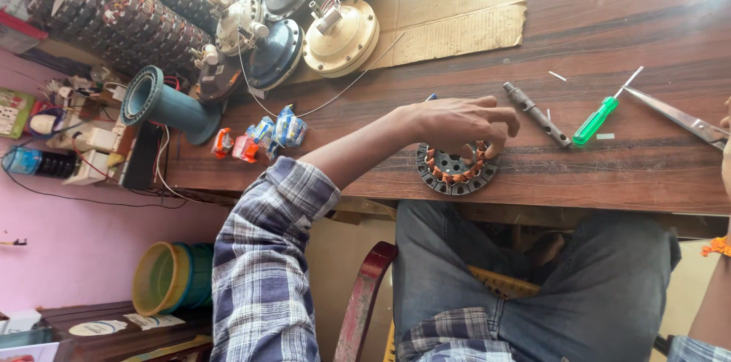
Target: The person works on a circular stator with copper windings, using scissors to trim a wire and then inserting and adjusting the wire into the stator slots. The person repeatedly handles the stator and wire, making small adjustments.
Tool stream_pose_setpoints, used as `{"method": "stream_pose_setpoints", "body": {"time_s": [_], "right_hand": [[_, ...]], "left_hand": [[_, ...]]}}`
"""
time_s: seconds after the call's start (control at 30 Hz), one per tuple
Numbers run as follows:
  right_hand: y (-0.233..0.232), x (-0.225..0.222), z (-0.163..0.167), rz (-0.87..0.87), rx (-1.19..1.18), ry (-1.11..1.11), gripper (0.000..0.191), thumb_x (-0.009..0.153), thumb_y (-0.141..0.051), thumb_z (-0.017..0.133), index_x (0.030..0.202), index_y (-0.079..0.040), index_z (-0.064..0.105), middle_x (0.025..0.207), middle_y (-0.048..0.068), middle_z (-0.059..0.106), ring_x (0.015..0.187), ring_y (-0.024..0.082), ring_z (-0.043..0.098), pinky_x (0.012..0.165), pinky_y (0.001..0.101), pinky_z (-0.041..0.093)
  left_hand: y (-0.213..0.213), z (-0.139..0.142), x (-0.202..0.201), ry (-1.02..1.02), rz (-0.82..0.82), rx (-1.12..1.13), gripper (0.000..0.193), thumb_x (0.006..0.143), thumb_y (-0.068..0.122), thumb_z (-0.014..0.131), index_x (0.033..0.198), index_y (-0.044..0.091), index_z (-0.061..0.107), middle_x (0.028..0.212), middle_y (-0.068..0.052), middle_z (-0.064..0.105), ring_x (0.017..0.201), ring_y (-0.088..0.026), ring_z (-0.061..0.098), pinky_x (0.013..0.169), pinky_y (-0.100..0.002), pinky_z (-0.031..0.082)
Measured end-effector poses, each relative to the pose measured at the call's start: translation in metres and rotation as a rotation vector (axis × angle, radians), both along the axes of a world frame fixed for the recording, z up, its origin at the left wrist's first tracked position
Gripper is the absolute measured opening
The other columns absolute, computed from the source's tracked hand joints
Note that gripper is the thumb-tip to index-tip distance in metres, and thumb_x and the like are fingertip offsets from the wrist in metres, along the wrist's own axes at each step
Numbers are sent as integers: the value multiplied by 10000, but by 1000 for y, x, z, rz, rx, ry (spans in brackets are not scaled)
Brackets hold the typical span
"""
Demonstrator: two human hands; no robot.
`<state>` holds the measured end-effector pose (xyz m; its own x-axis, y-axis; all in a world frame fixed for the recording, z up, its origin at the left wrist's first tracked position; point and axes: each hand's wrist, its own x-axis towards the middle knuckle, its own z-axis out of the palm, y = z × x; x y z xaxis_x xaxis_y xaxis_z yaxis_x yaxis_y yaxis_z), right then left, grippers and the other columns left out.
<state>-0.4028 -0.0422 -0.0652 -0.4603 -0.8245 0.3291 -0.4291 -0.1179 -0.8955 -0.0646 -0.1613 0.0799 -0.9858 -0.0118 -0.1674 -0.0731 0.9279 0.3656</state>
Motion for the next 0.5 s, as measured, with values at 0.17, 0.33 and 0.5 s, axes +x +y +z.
{"method": "stream_pose_setpoints", "body": {"time_s": [0.17, 0.33, 0.5], "right_hand": [[6, -1, 10, -20, -2, 35, 256, 1154, -230, 580, 1103, 18, 610, 995, 50, 667, 921, 123, 665, 833, 286, 540], [16, 2, 36, -56, -9, 106, 265, 1150, -238, 588, 1095, 19, 617, 992, 51, 675, 924, 127, 672, 833, 290, 542], [21, 7, 49, -14, -28, 41, 152, 1157, -116, 584, 1104, 22, 618, 968, 44, 664, 893, 117, 667, 826, 265, 543]], "left_hand": [[-7, -6, -11, -210, 7, -1, 255, 678, 144, 876, 886, 127, 731, 1151, 8, 669, 1141, -274, 560, 987, -401, 476], [5, 16, -6, -141, 71, -33, 407, 709, 188, 870, 1082, 160, 710, 1285, -28, 624, 1253, -268, 573, 1016, -412, 503], [8, 96, 63, 23, 504, -130, 684, 757, 356, 857, 1374, 228, 588, 1396, -44, 582, 1316, -304, 518, 1066, -458, 457]]}}
